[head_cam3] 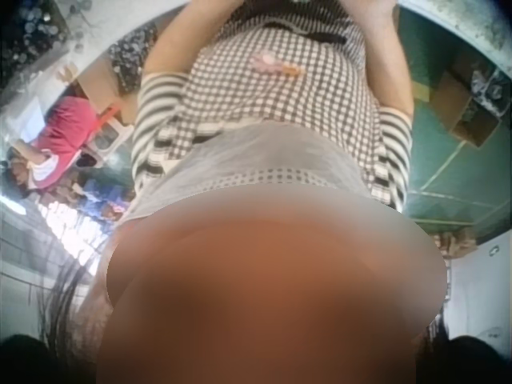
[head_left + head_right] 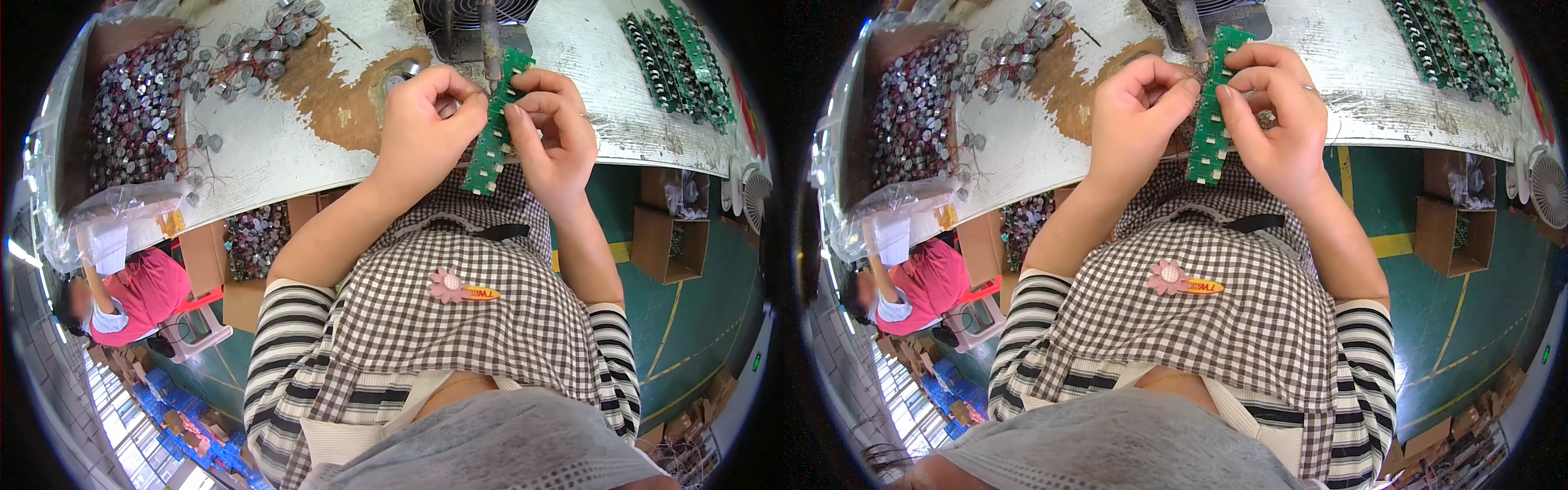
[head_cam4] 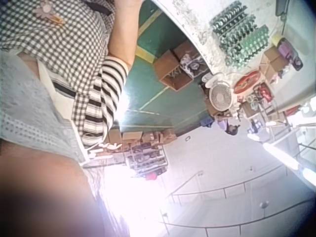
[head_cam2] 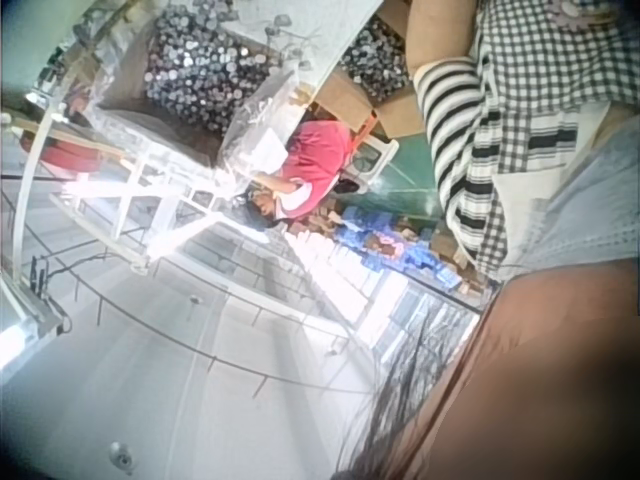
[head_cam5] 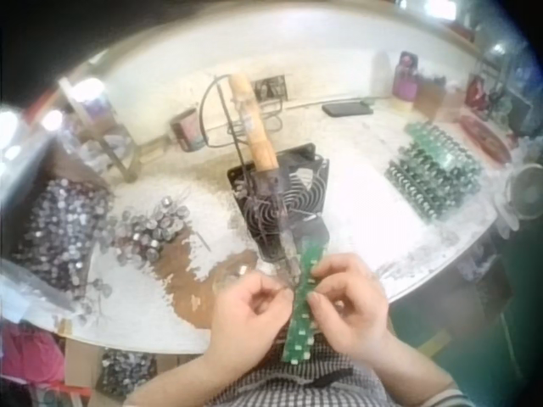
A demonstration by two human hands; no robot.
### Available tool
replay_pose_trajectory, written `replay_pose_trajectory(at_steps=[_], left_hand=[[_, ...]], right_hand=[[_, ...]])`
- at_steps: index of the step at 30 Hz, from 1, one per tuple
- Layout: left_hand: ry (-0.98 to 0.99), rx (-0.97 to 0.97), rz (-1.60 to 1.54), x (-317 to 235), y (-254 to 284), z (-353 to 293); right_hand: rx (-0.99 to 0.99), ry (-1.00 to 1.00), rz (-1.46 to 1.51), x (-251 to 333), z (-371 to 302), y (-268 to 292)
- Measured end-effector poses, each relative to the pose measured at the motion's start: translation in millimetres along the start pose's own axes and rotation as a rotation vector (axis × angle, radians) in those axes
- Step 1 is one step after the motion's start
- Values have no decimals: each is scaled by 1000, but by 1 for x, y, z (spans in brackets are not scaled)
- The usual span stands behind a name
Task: The person connects wires from small round components to circuit boards by hand and stacks the assembled circuit boards.
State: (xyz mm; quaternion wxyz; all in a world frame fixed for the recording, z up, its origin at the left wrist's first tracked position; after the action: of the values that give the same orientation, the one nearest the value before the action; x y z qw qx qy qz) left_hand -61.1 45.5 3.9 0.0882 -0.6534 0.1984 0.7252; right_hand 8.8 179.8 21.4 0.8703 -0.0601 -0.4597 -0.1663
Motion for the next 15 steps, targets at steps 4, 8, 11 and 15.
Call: replay_pose_trajectory(at_steps=[4, 8, 11, 15], left_hand=[[-16, 29, -20, 2, 1, -1], [20, 100, -27, 6, 0, 1], [-12, 103, 20, 3, 0, 4], [-44, 78, 23, -1, 0, 8]], right_hand=[[3, -4, 56, -2, -5, 0], [6, 56, 51, -2, -4, 0], [18, 86, -24, 0, -4, -1], [58, 236, -152, 6, 4, -3]])
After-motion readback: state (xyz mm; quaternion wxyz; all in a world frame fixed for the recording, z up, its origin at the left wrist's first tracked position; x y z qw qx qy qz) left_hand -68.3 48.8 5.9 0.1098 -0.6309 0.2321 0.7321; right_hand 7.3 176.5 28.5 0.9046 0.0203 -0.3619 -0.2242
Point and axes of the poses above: each hand's wrist, its own z-axis towards the middle knuckle, its own y-axis out of the back of the hand, x = y × z, the point moved 7 cm from there along z, towards the middle knuckle, and after that the axes turned 9 degrees about z, right-handed, at the moved point
